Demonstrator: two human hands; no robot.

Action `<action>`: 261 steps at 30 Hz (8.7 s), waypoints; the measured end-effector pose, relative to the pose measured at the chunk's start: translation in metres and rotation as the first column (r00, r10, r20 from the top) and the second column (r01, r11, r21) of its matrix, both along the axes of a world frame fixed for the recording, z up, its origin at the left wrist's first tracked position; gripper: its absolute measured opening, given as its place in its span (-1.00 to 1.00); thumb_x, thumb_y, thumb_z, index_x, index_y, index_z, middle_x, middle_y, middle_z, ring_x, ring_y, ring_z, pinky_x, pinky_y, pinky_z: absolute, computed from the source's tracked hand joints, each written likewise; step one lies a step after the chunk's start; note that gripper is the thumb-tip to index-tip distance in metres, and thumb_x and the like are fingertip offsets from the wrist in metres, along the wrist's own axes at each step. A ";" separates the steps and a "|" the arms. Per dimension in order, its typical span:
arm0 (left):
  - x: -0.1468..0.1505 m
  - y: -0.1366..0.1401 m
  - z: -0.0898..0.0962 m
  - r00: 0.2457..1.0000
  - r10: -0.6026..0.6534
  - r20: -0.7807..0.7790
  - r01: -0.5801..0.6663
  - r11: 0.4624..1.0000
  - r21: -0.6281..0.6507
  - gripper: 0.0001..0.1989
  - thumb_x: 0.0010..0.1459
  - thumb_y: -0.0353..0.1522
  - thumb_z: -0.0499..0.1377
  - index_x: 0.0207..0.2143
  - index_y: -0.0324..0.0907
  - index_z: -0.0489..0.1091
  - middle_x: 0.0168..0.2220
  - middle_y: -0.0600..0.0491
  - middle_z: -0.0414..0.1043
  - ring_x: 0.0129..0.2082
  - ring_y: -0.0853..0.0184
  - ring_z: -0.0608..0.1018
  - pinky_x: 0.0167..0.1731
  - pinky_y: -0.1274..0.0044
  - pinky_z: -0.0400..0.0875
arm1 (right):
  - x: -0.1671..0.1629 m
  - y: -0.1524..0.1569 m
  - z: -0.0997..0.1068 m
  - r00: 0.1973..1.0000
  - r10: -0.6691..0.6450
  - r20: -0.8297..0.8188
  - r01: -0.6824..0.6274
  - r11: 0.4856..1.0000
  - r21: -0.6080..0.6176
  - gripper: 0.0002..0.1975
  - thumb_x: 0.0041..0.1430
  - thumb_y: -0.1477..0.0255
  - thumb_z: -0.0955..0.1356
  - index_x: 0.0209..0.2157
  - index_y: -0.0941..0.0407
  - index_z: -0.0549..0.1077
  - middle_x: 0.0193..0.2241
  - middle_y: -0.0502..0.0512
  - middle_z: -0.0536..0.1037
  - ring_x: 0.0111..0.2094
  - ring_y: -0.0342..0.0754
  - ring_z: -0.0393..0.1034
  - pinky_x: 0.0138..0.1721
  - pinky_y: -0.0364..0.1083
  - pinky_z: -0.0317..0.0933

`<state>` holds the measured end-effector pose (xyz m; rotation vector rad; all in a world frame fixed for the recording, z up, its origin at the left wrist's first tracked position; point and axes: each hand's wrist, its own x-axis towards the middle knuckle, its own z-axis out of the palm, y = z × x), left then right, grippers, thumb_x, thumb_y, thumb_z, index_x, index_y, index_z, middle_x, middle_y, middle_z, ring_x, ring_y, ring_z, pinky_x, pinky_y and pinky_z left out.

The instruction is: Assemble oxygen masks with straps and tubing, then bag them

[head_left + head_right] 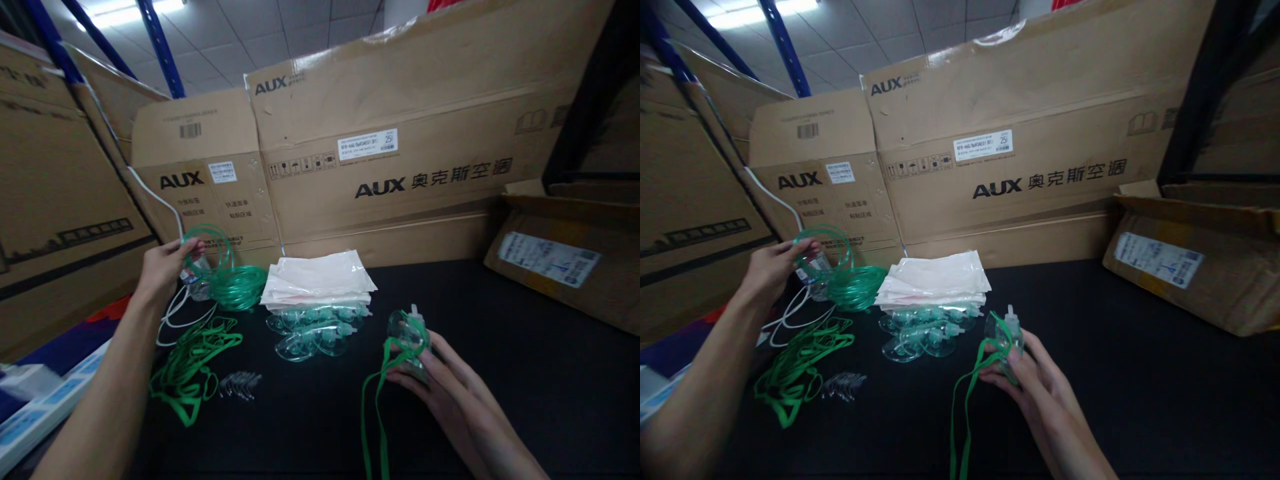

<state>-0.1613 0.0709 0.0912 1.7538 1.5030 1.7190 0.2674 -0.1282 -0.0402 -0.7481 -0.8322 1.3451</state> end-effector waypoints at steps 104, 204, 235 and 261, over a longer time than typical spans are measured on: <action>0.260 -0.204 -0.137 0.778 -0.549 -0.305 0.551 0.830 -0.090 -0.90 0.34 -0.34 0.25 -0.14 -0.12 0.55 -0.27 0.09 0.64 -0.29 0.31 0.65 -0.25 0.46 0.59 | 0.076 -0.022 0.033 0.203 -0.139 0.969 -0.419 0.882 0.215 -0.74 0.32 0.39 0.40 0.03 -0.05 0.55 -0.07 0.07 0.66 -0.04 0.10 0.58 -0.01 0.01 0.45; 0.272 -0.207 -0.140 0.685 -0.380 -0.621 0.516 0.856 0.045 -0.77 0.35 -0.56 0.15 0.01 -0.22 0.47 -0.24 0.05 0.55 -0.21 0.33 0.57 0.24 0.19 0.41 | 0.060 -0.014 0.039 0.260 -0.011 0.965 -0.386 0.915 0.115 -0.81 0.40 0.33 0.34 -0.18 0.06 0.59 -0.30 -0.01 0.66 -0.29 -0.05 0.56 -0.23 -0.15 0.42; 0.229 -0.199 -0.139 0.756 -0.455 -0.471 0.455 0.882 -0.121 -0.78 0.40 -0.39 0.14 0.02 0.01 0.50 0.13 0.04 0.45 0.07 0.26 0.57 0.07 0.36 0.55 | 0.125 -0.011 0.001 -0.084 -0.580 0.810 -0.286 0.793 0.538 -0.67 0.46 0.43 0.24 0.15 -0.01 0.48 0.21 0.20 0.47 0.20 0.16 0.43 0.18 0.23 0.40; 0.261 -0.185 -0.139 0.782 -0.241 -0.574 0.174 0.970 -0.169 -0.62 0.17 -0.48 0.19 0.06 -0.23 0.49 -0.15 -0.09 0.66 -0.24 0.11 0.67 -0.16 0.16 0.59 | 0.085 0.031 0.032 -0.138 -0.292 0.946 0.075 0.950 0.304 -0.46 0.46 0.03 0.16 -0.22 0.09 0.59 -0.29 0.19 0.72 -0.23 0.14 0.66 -0.21 0.02 0.45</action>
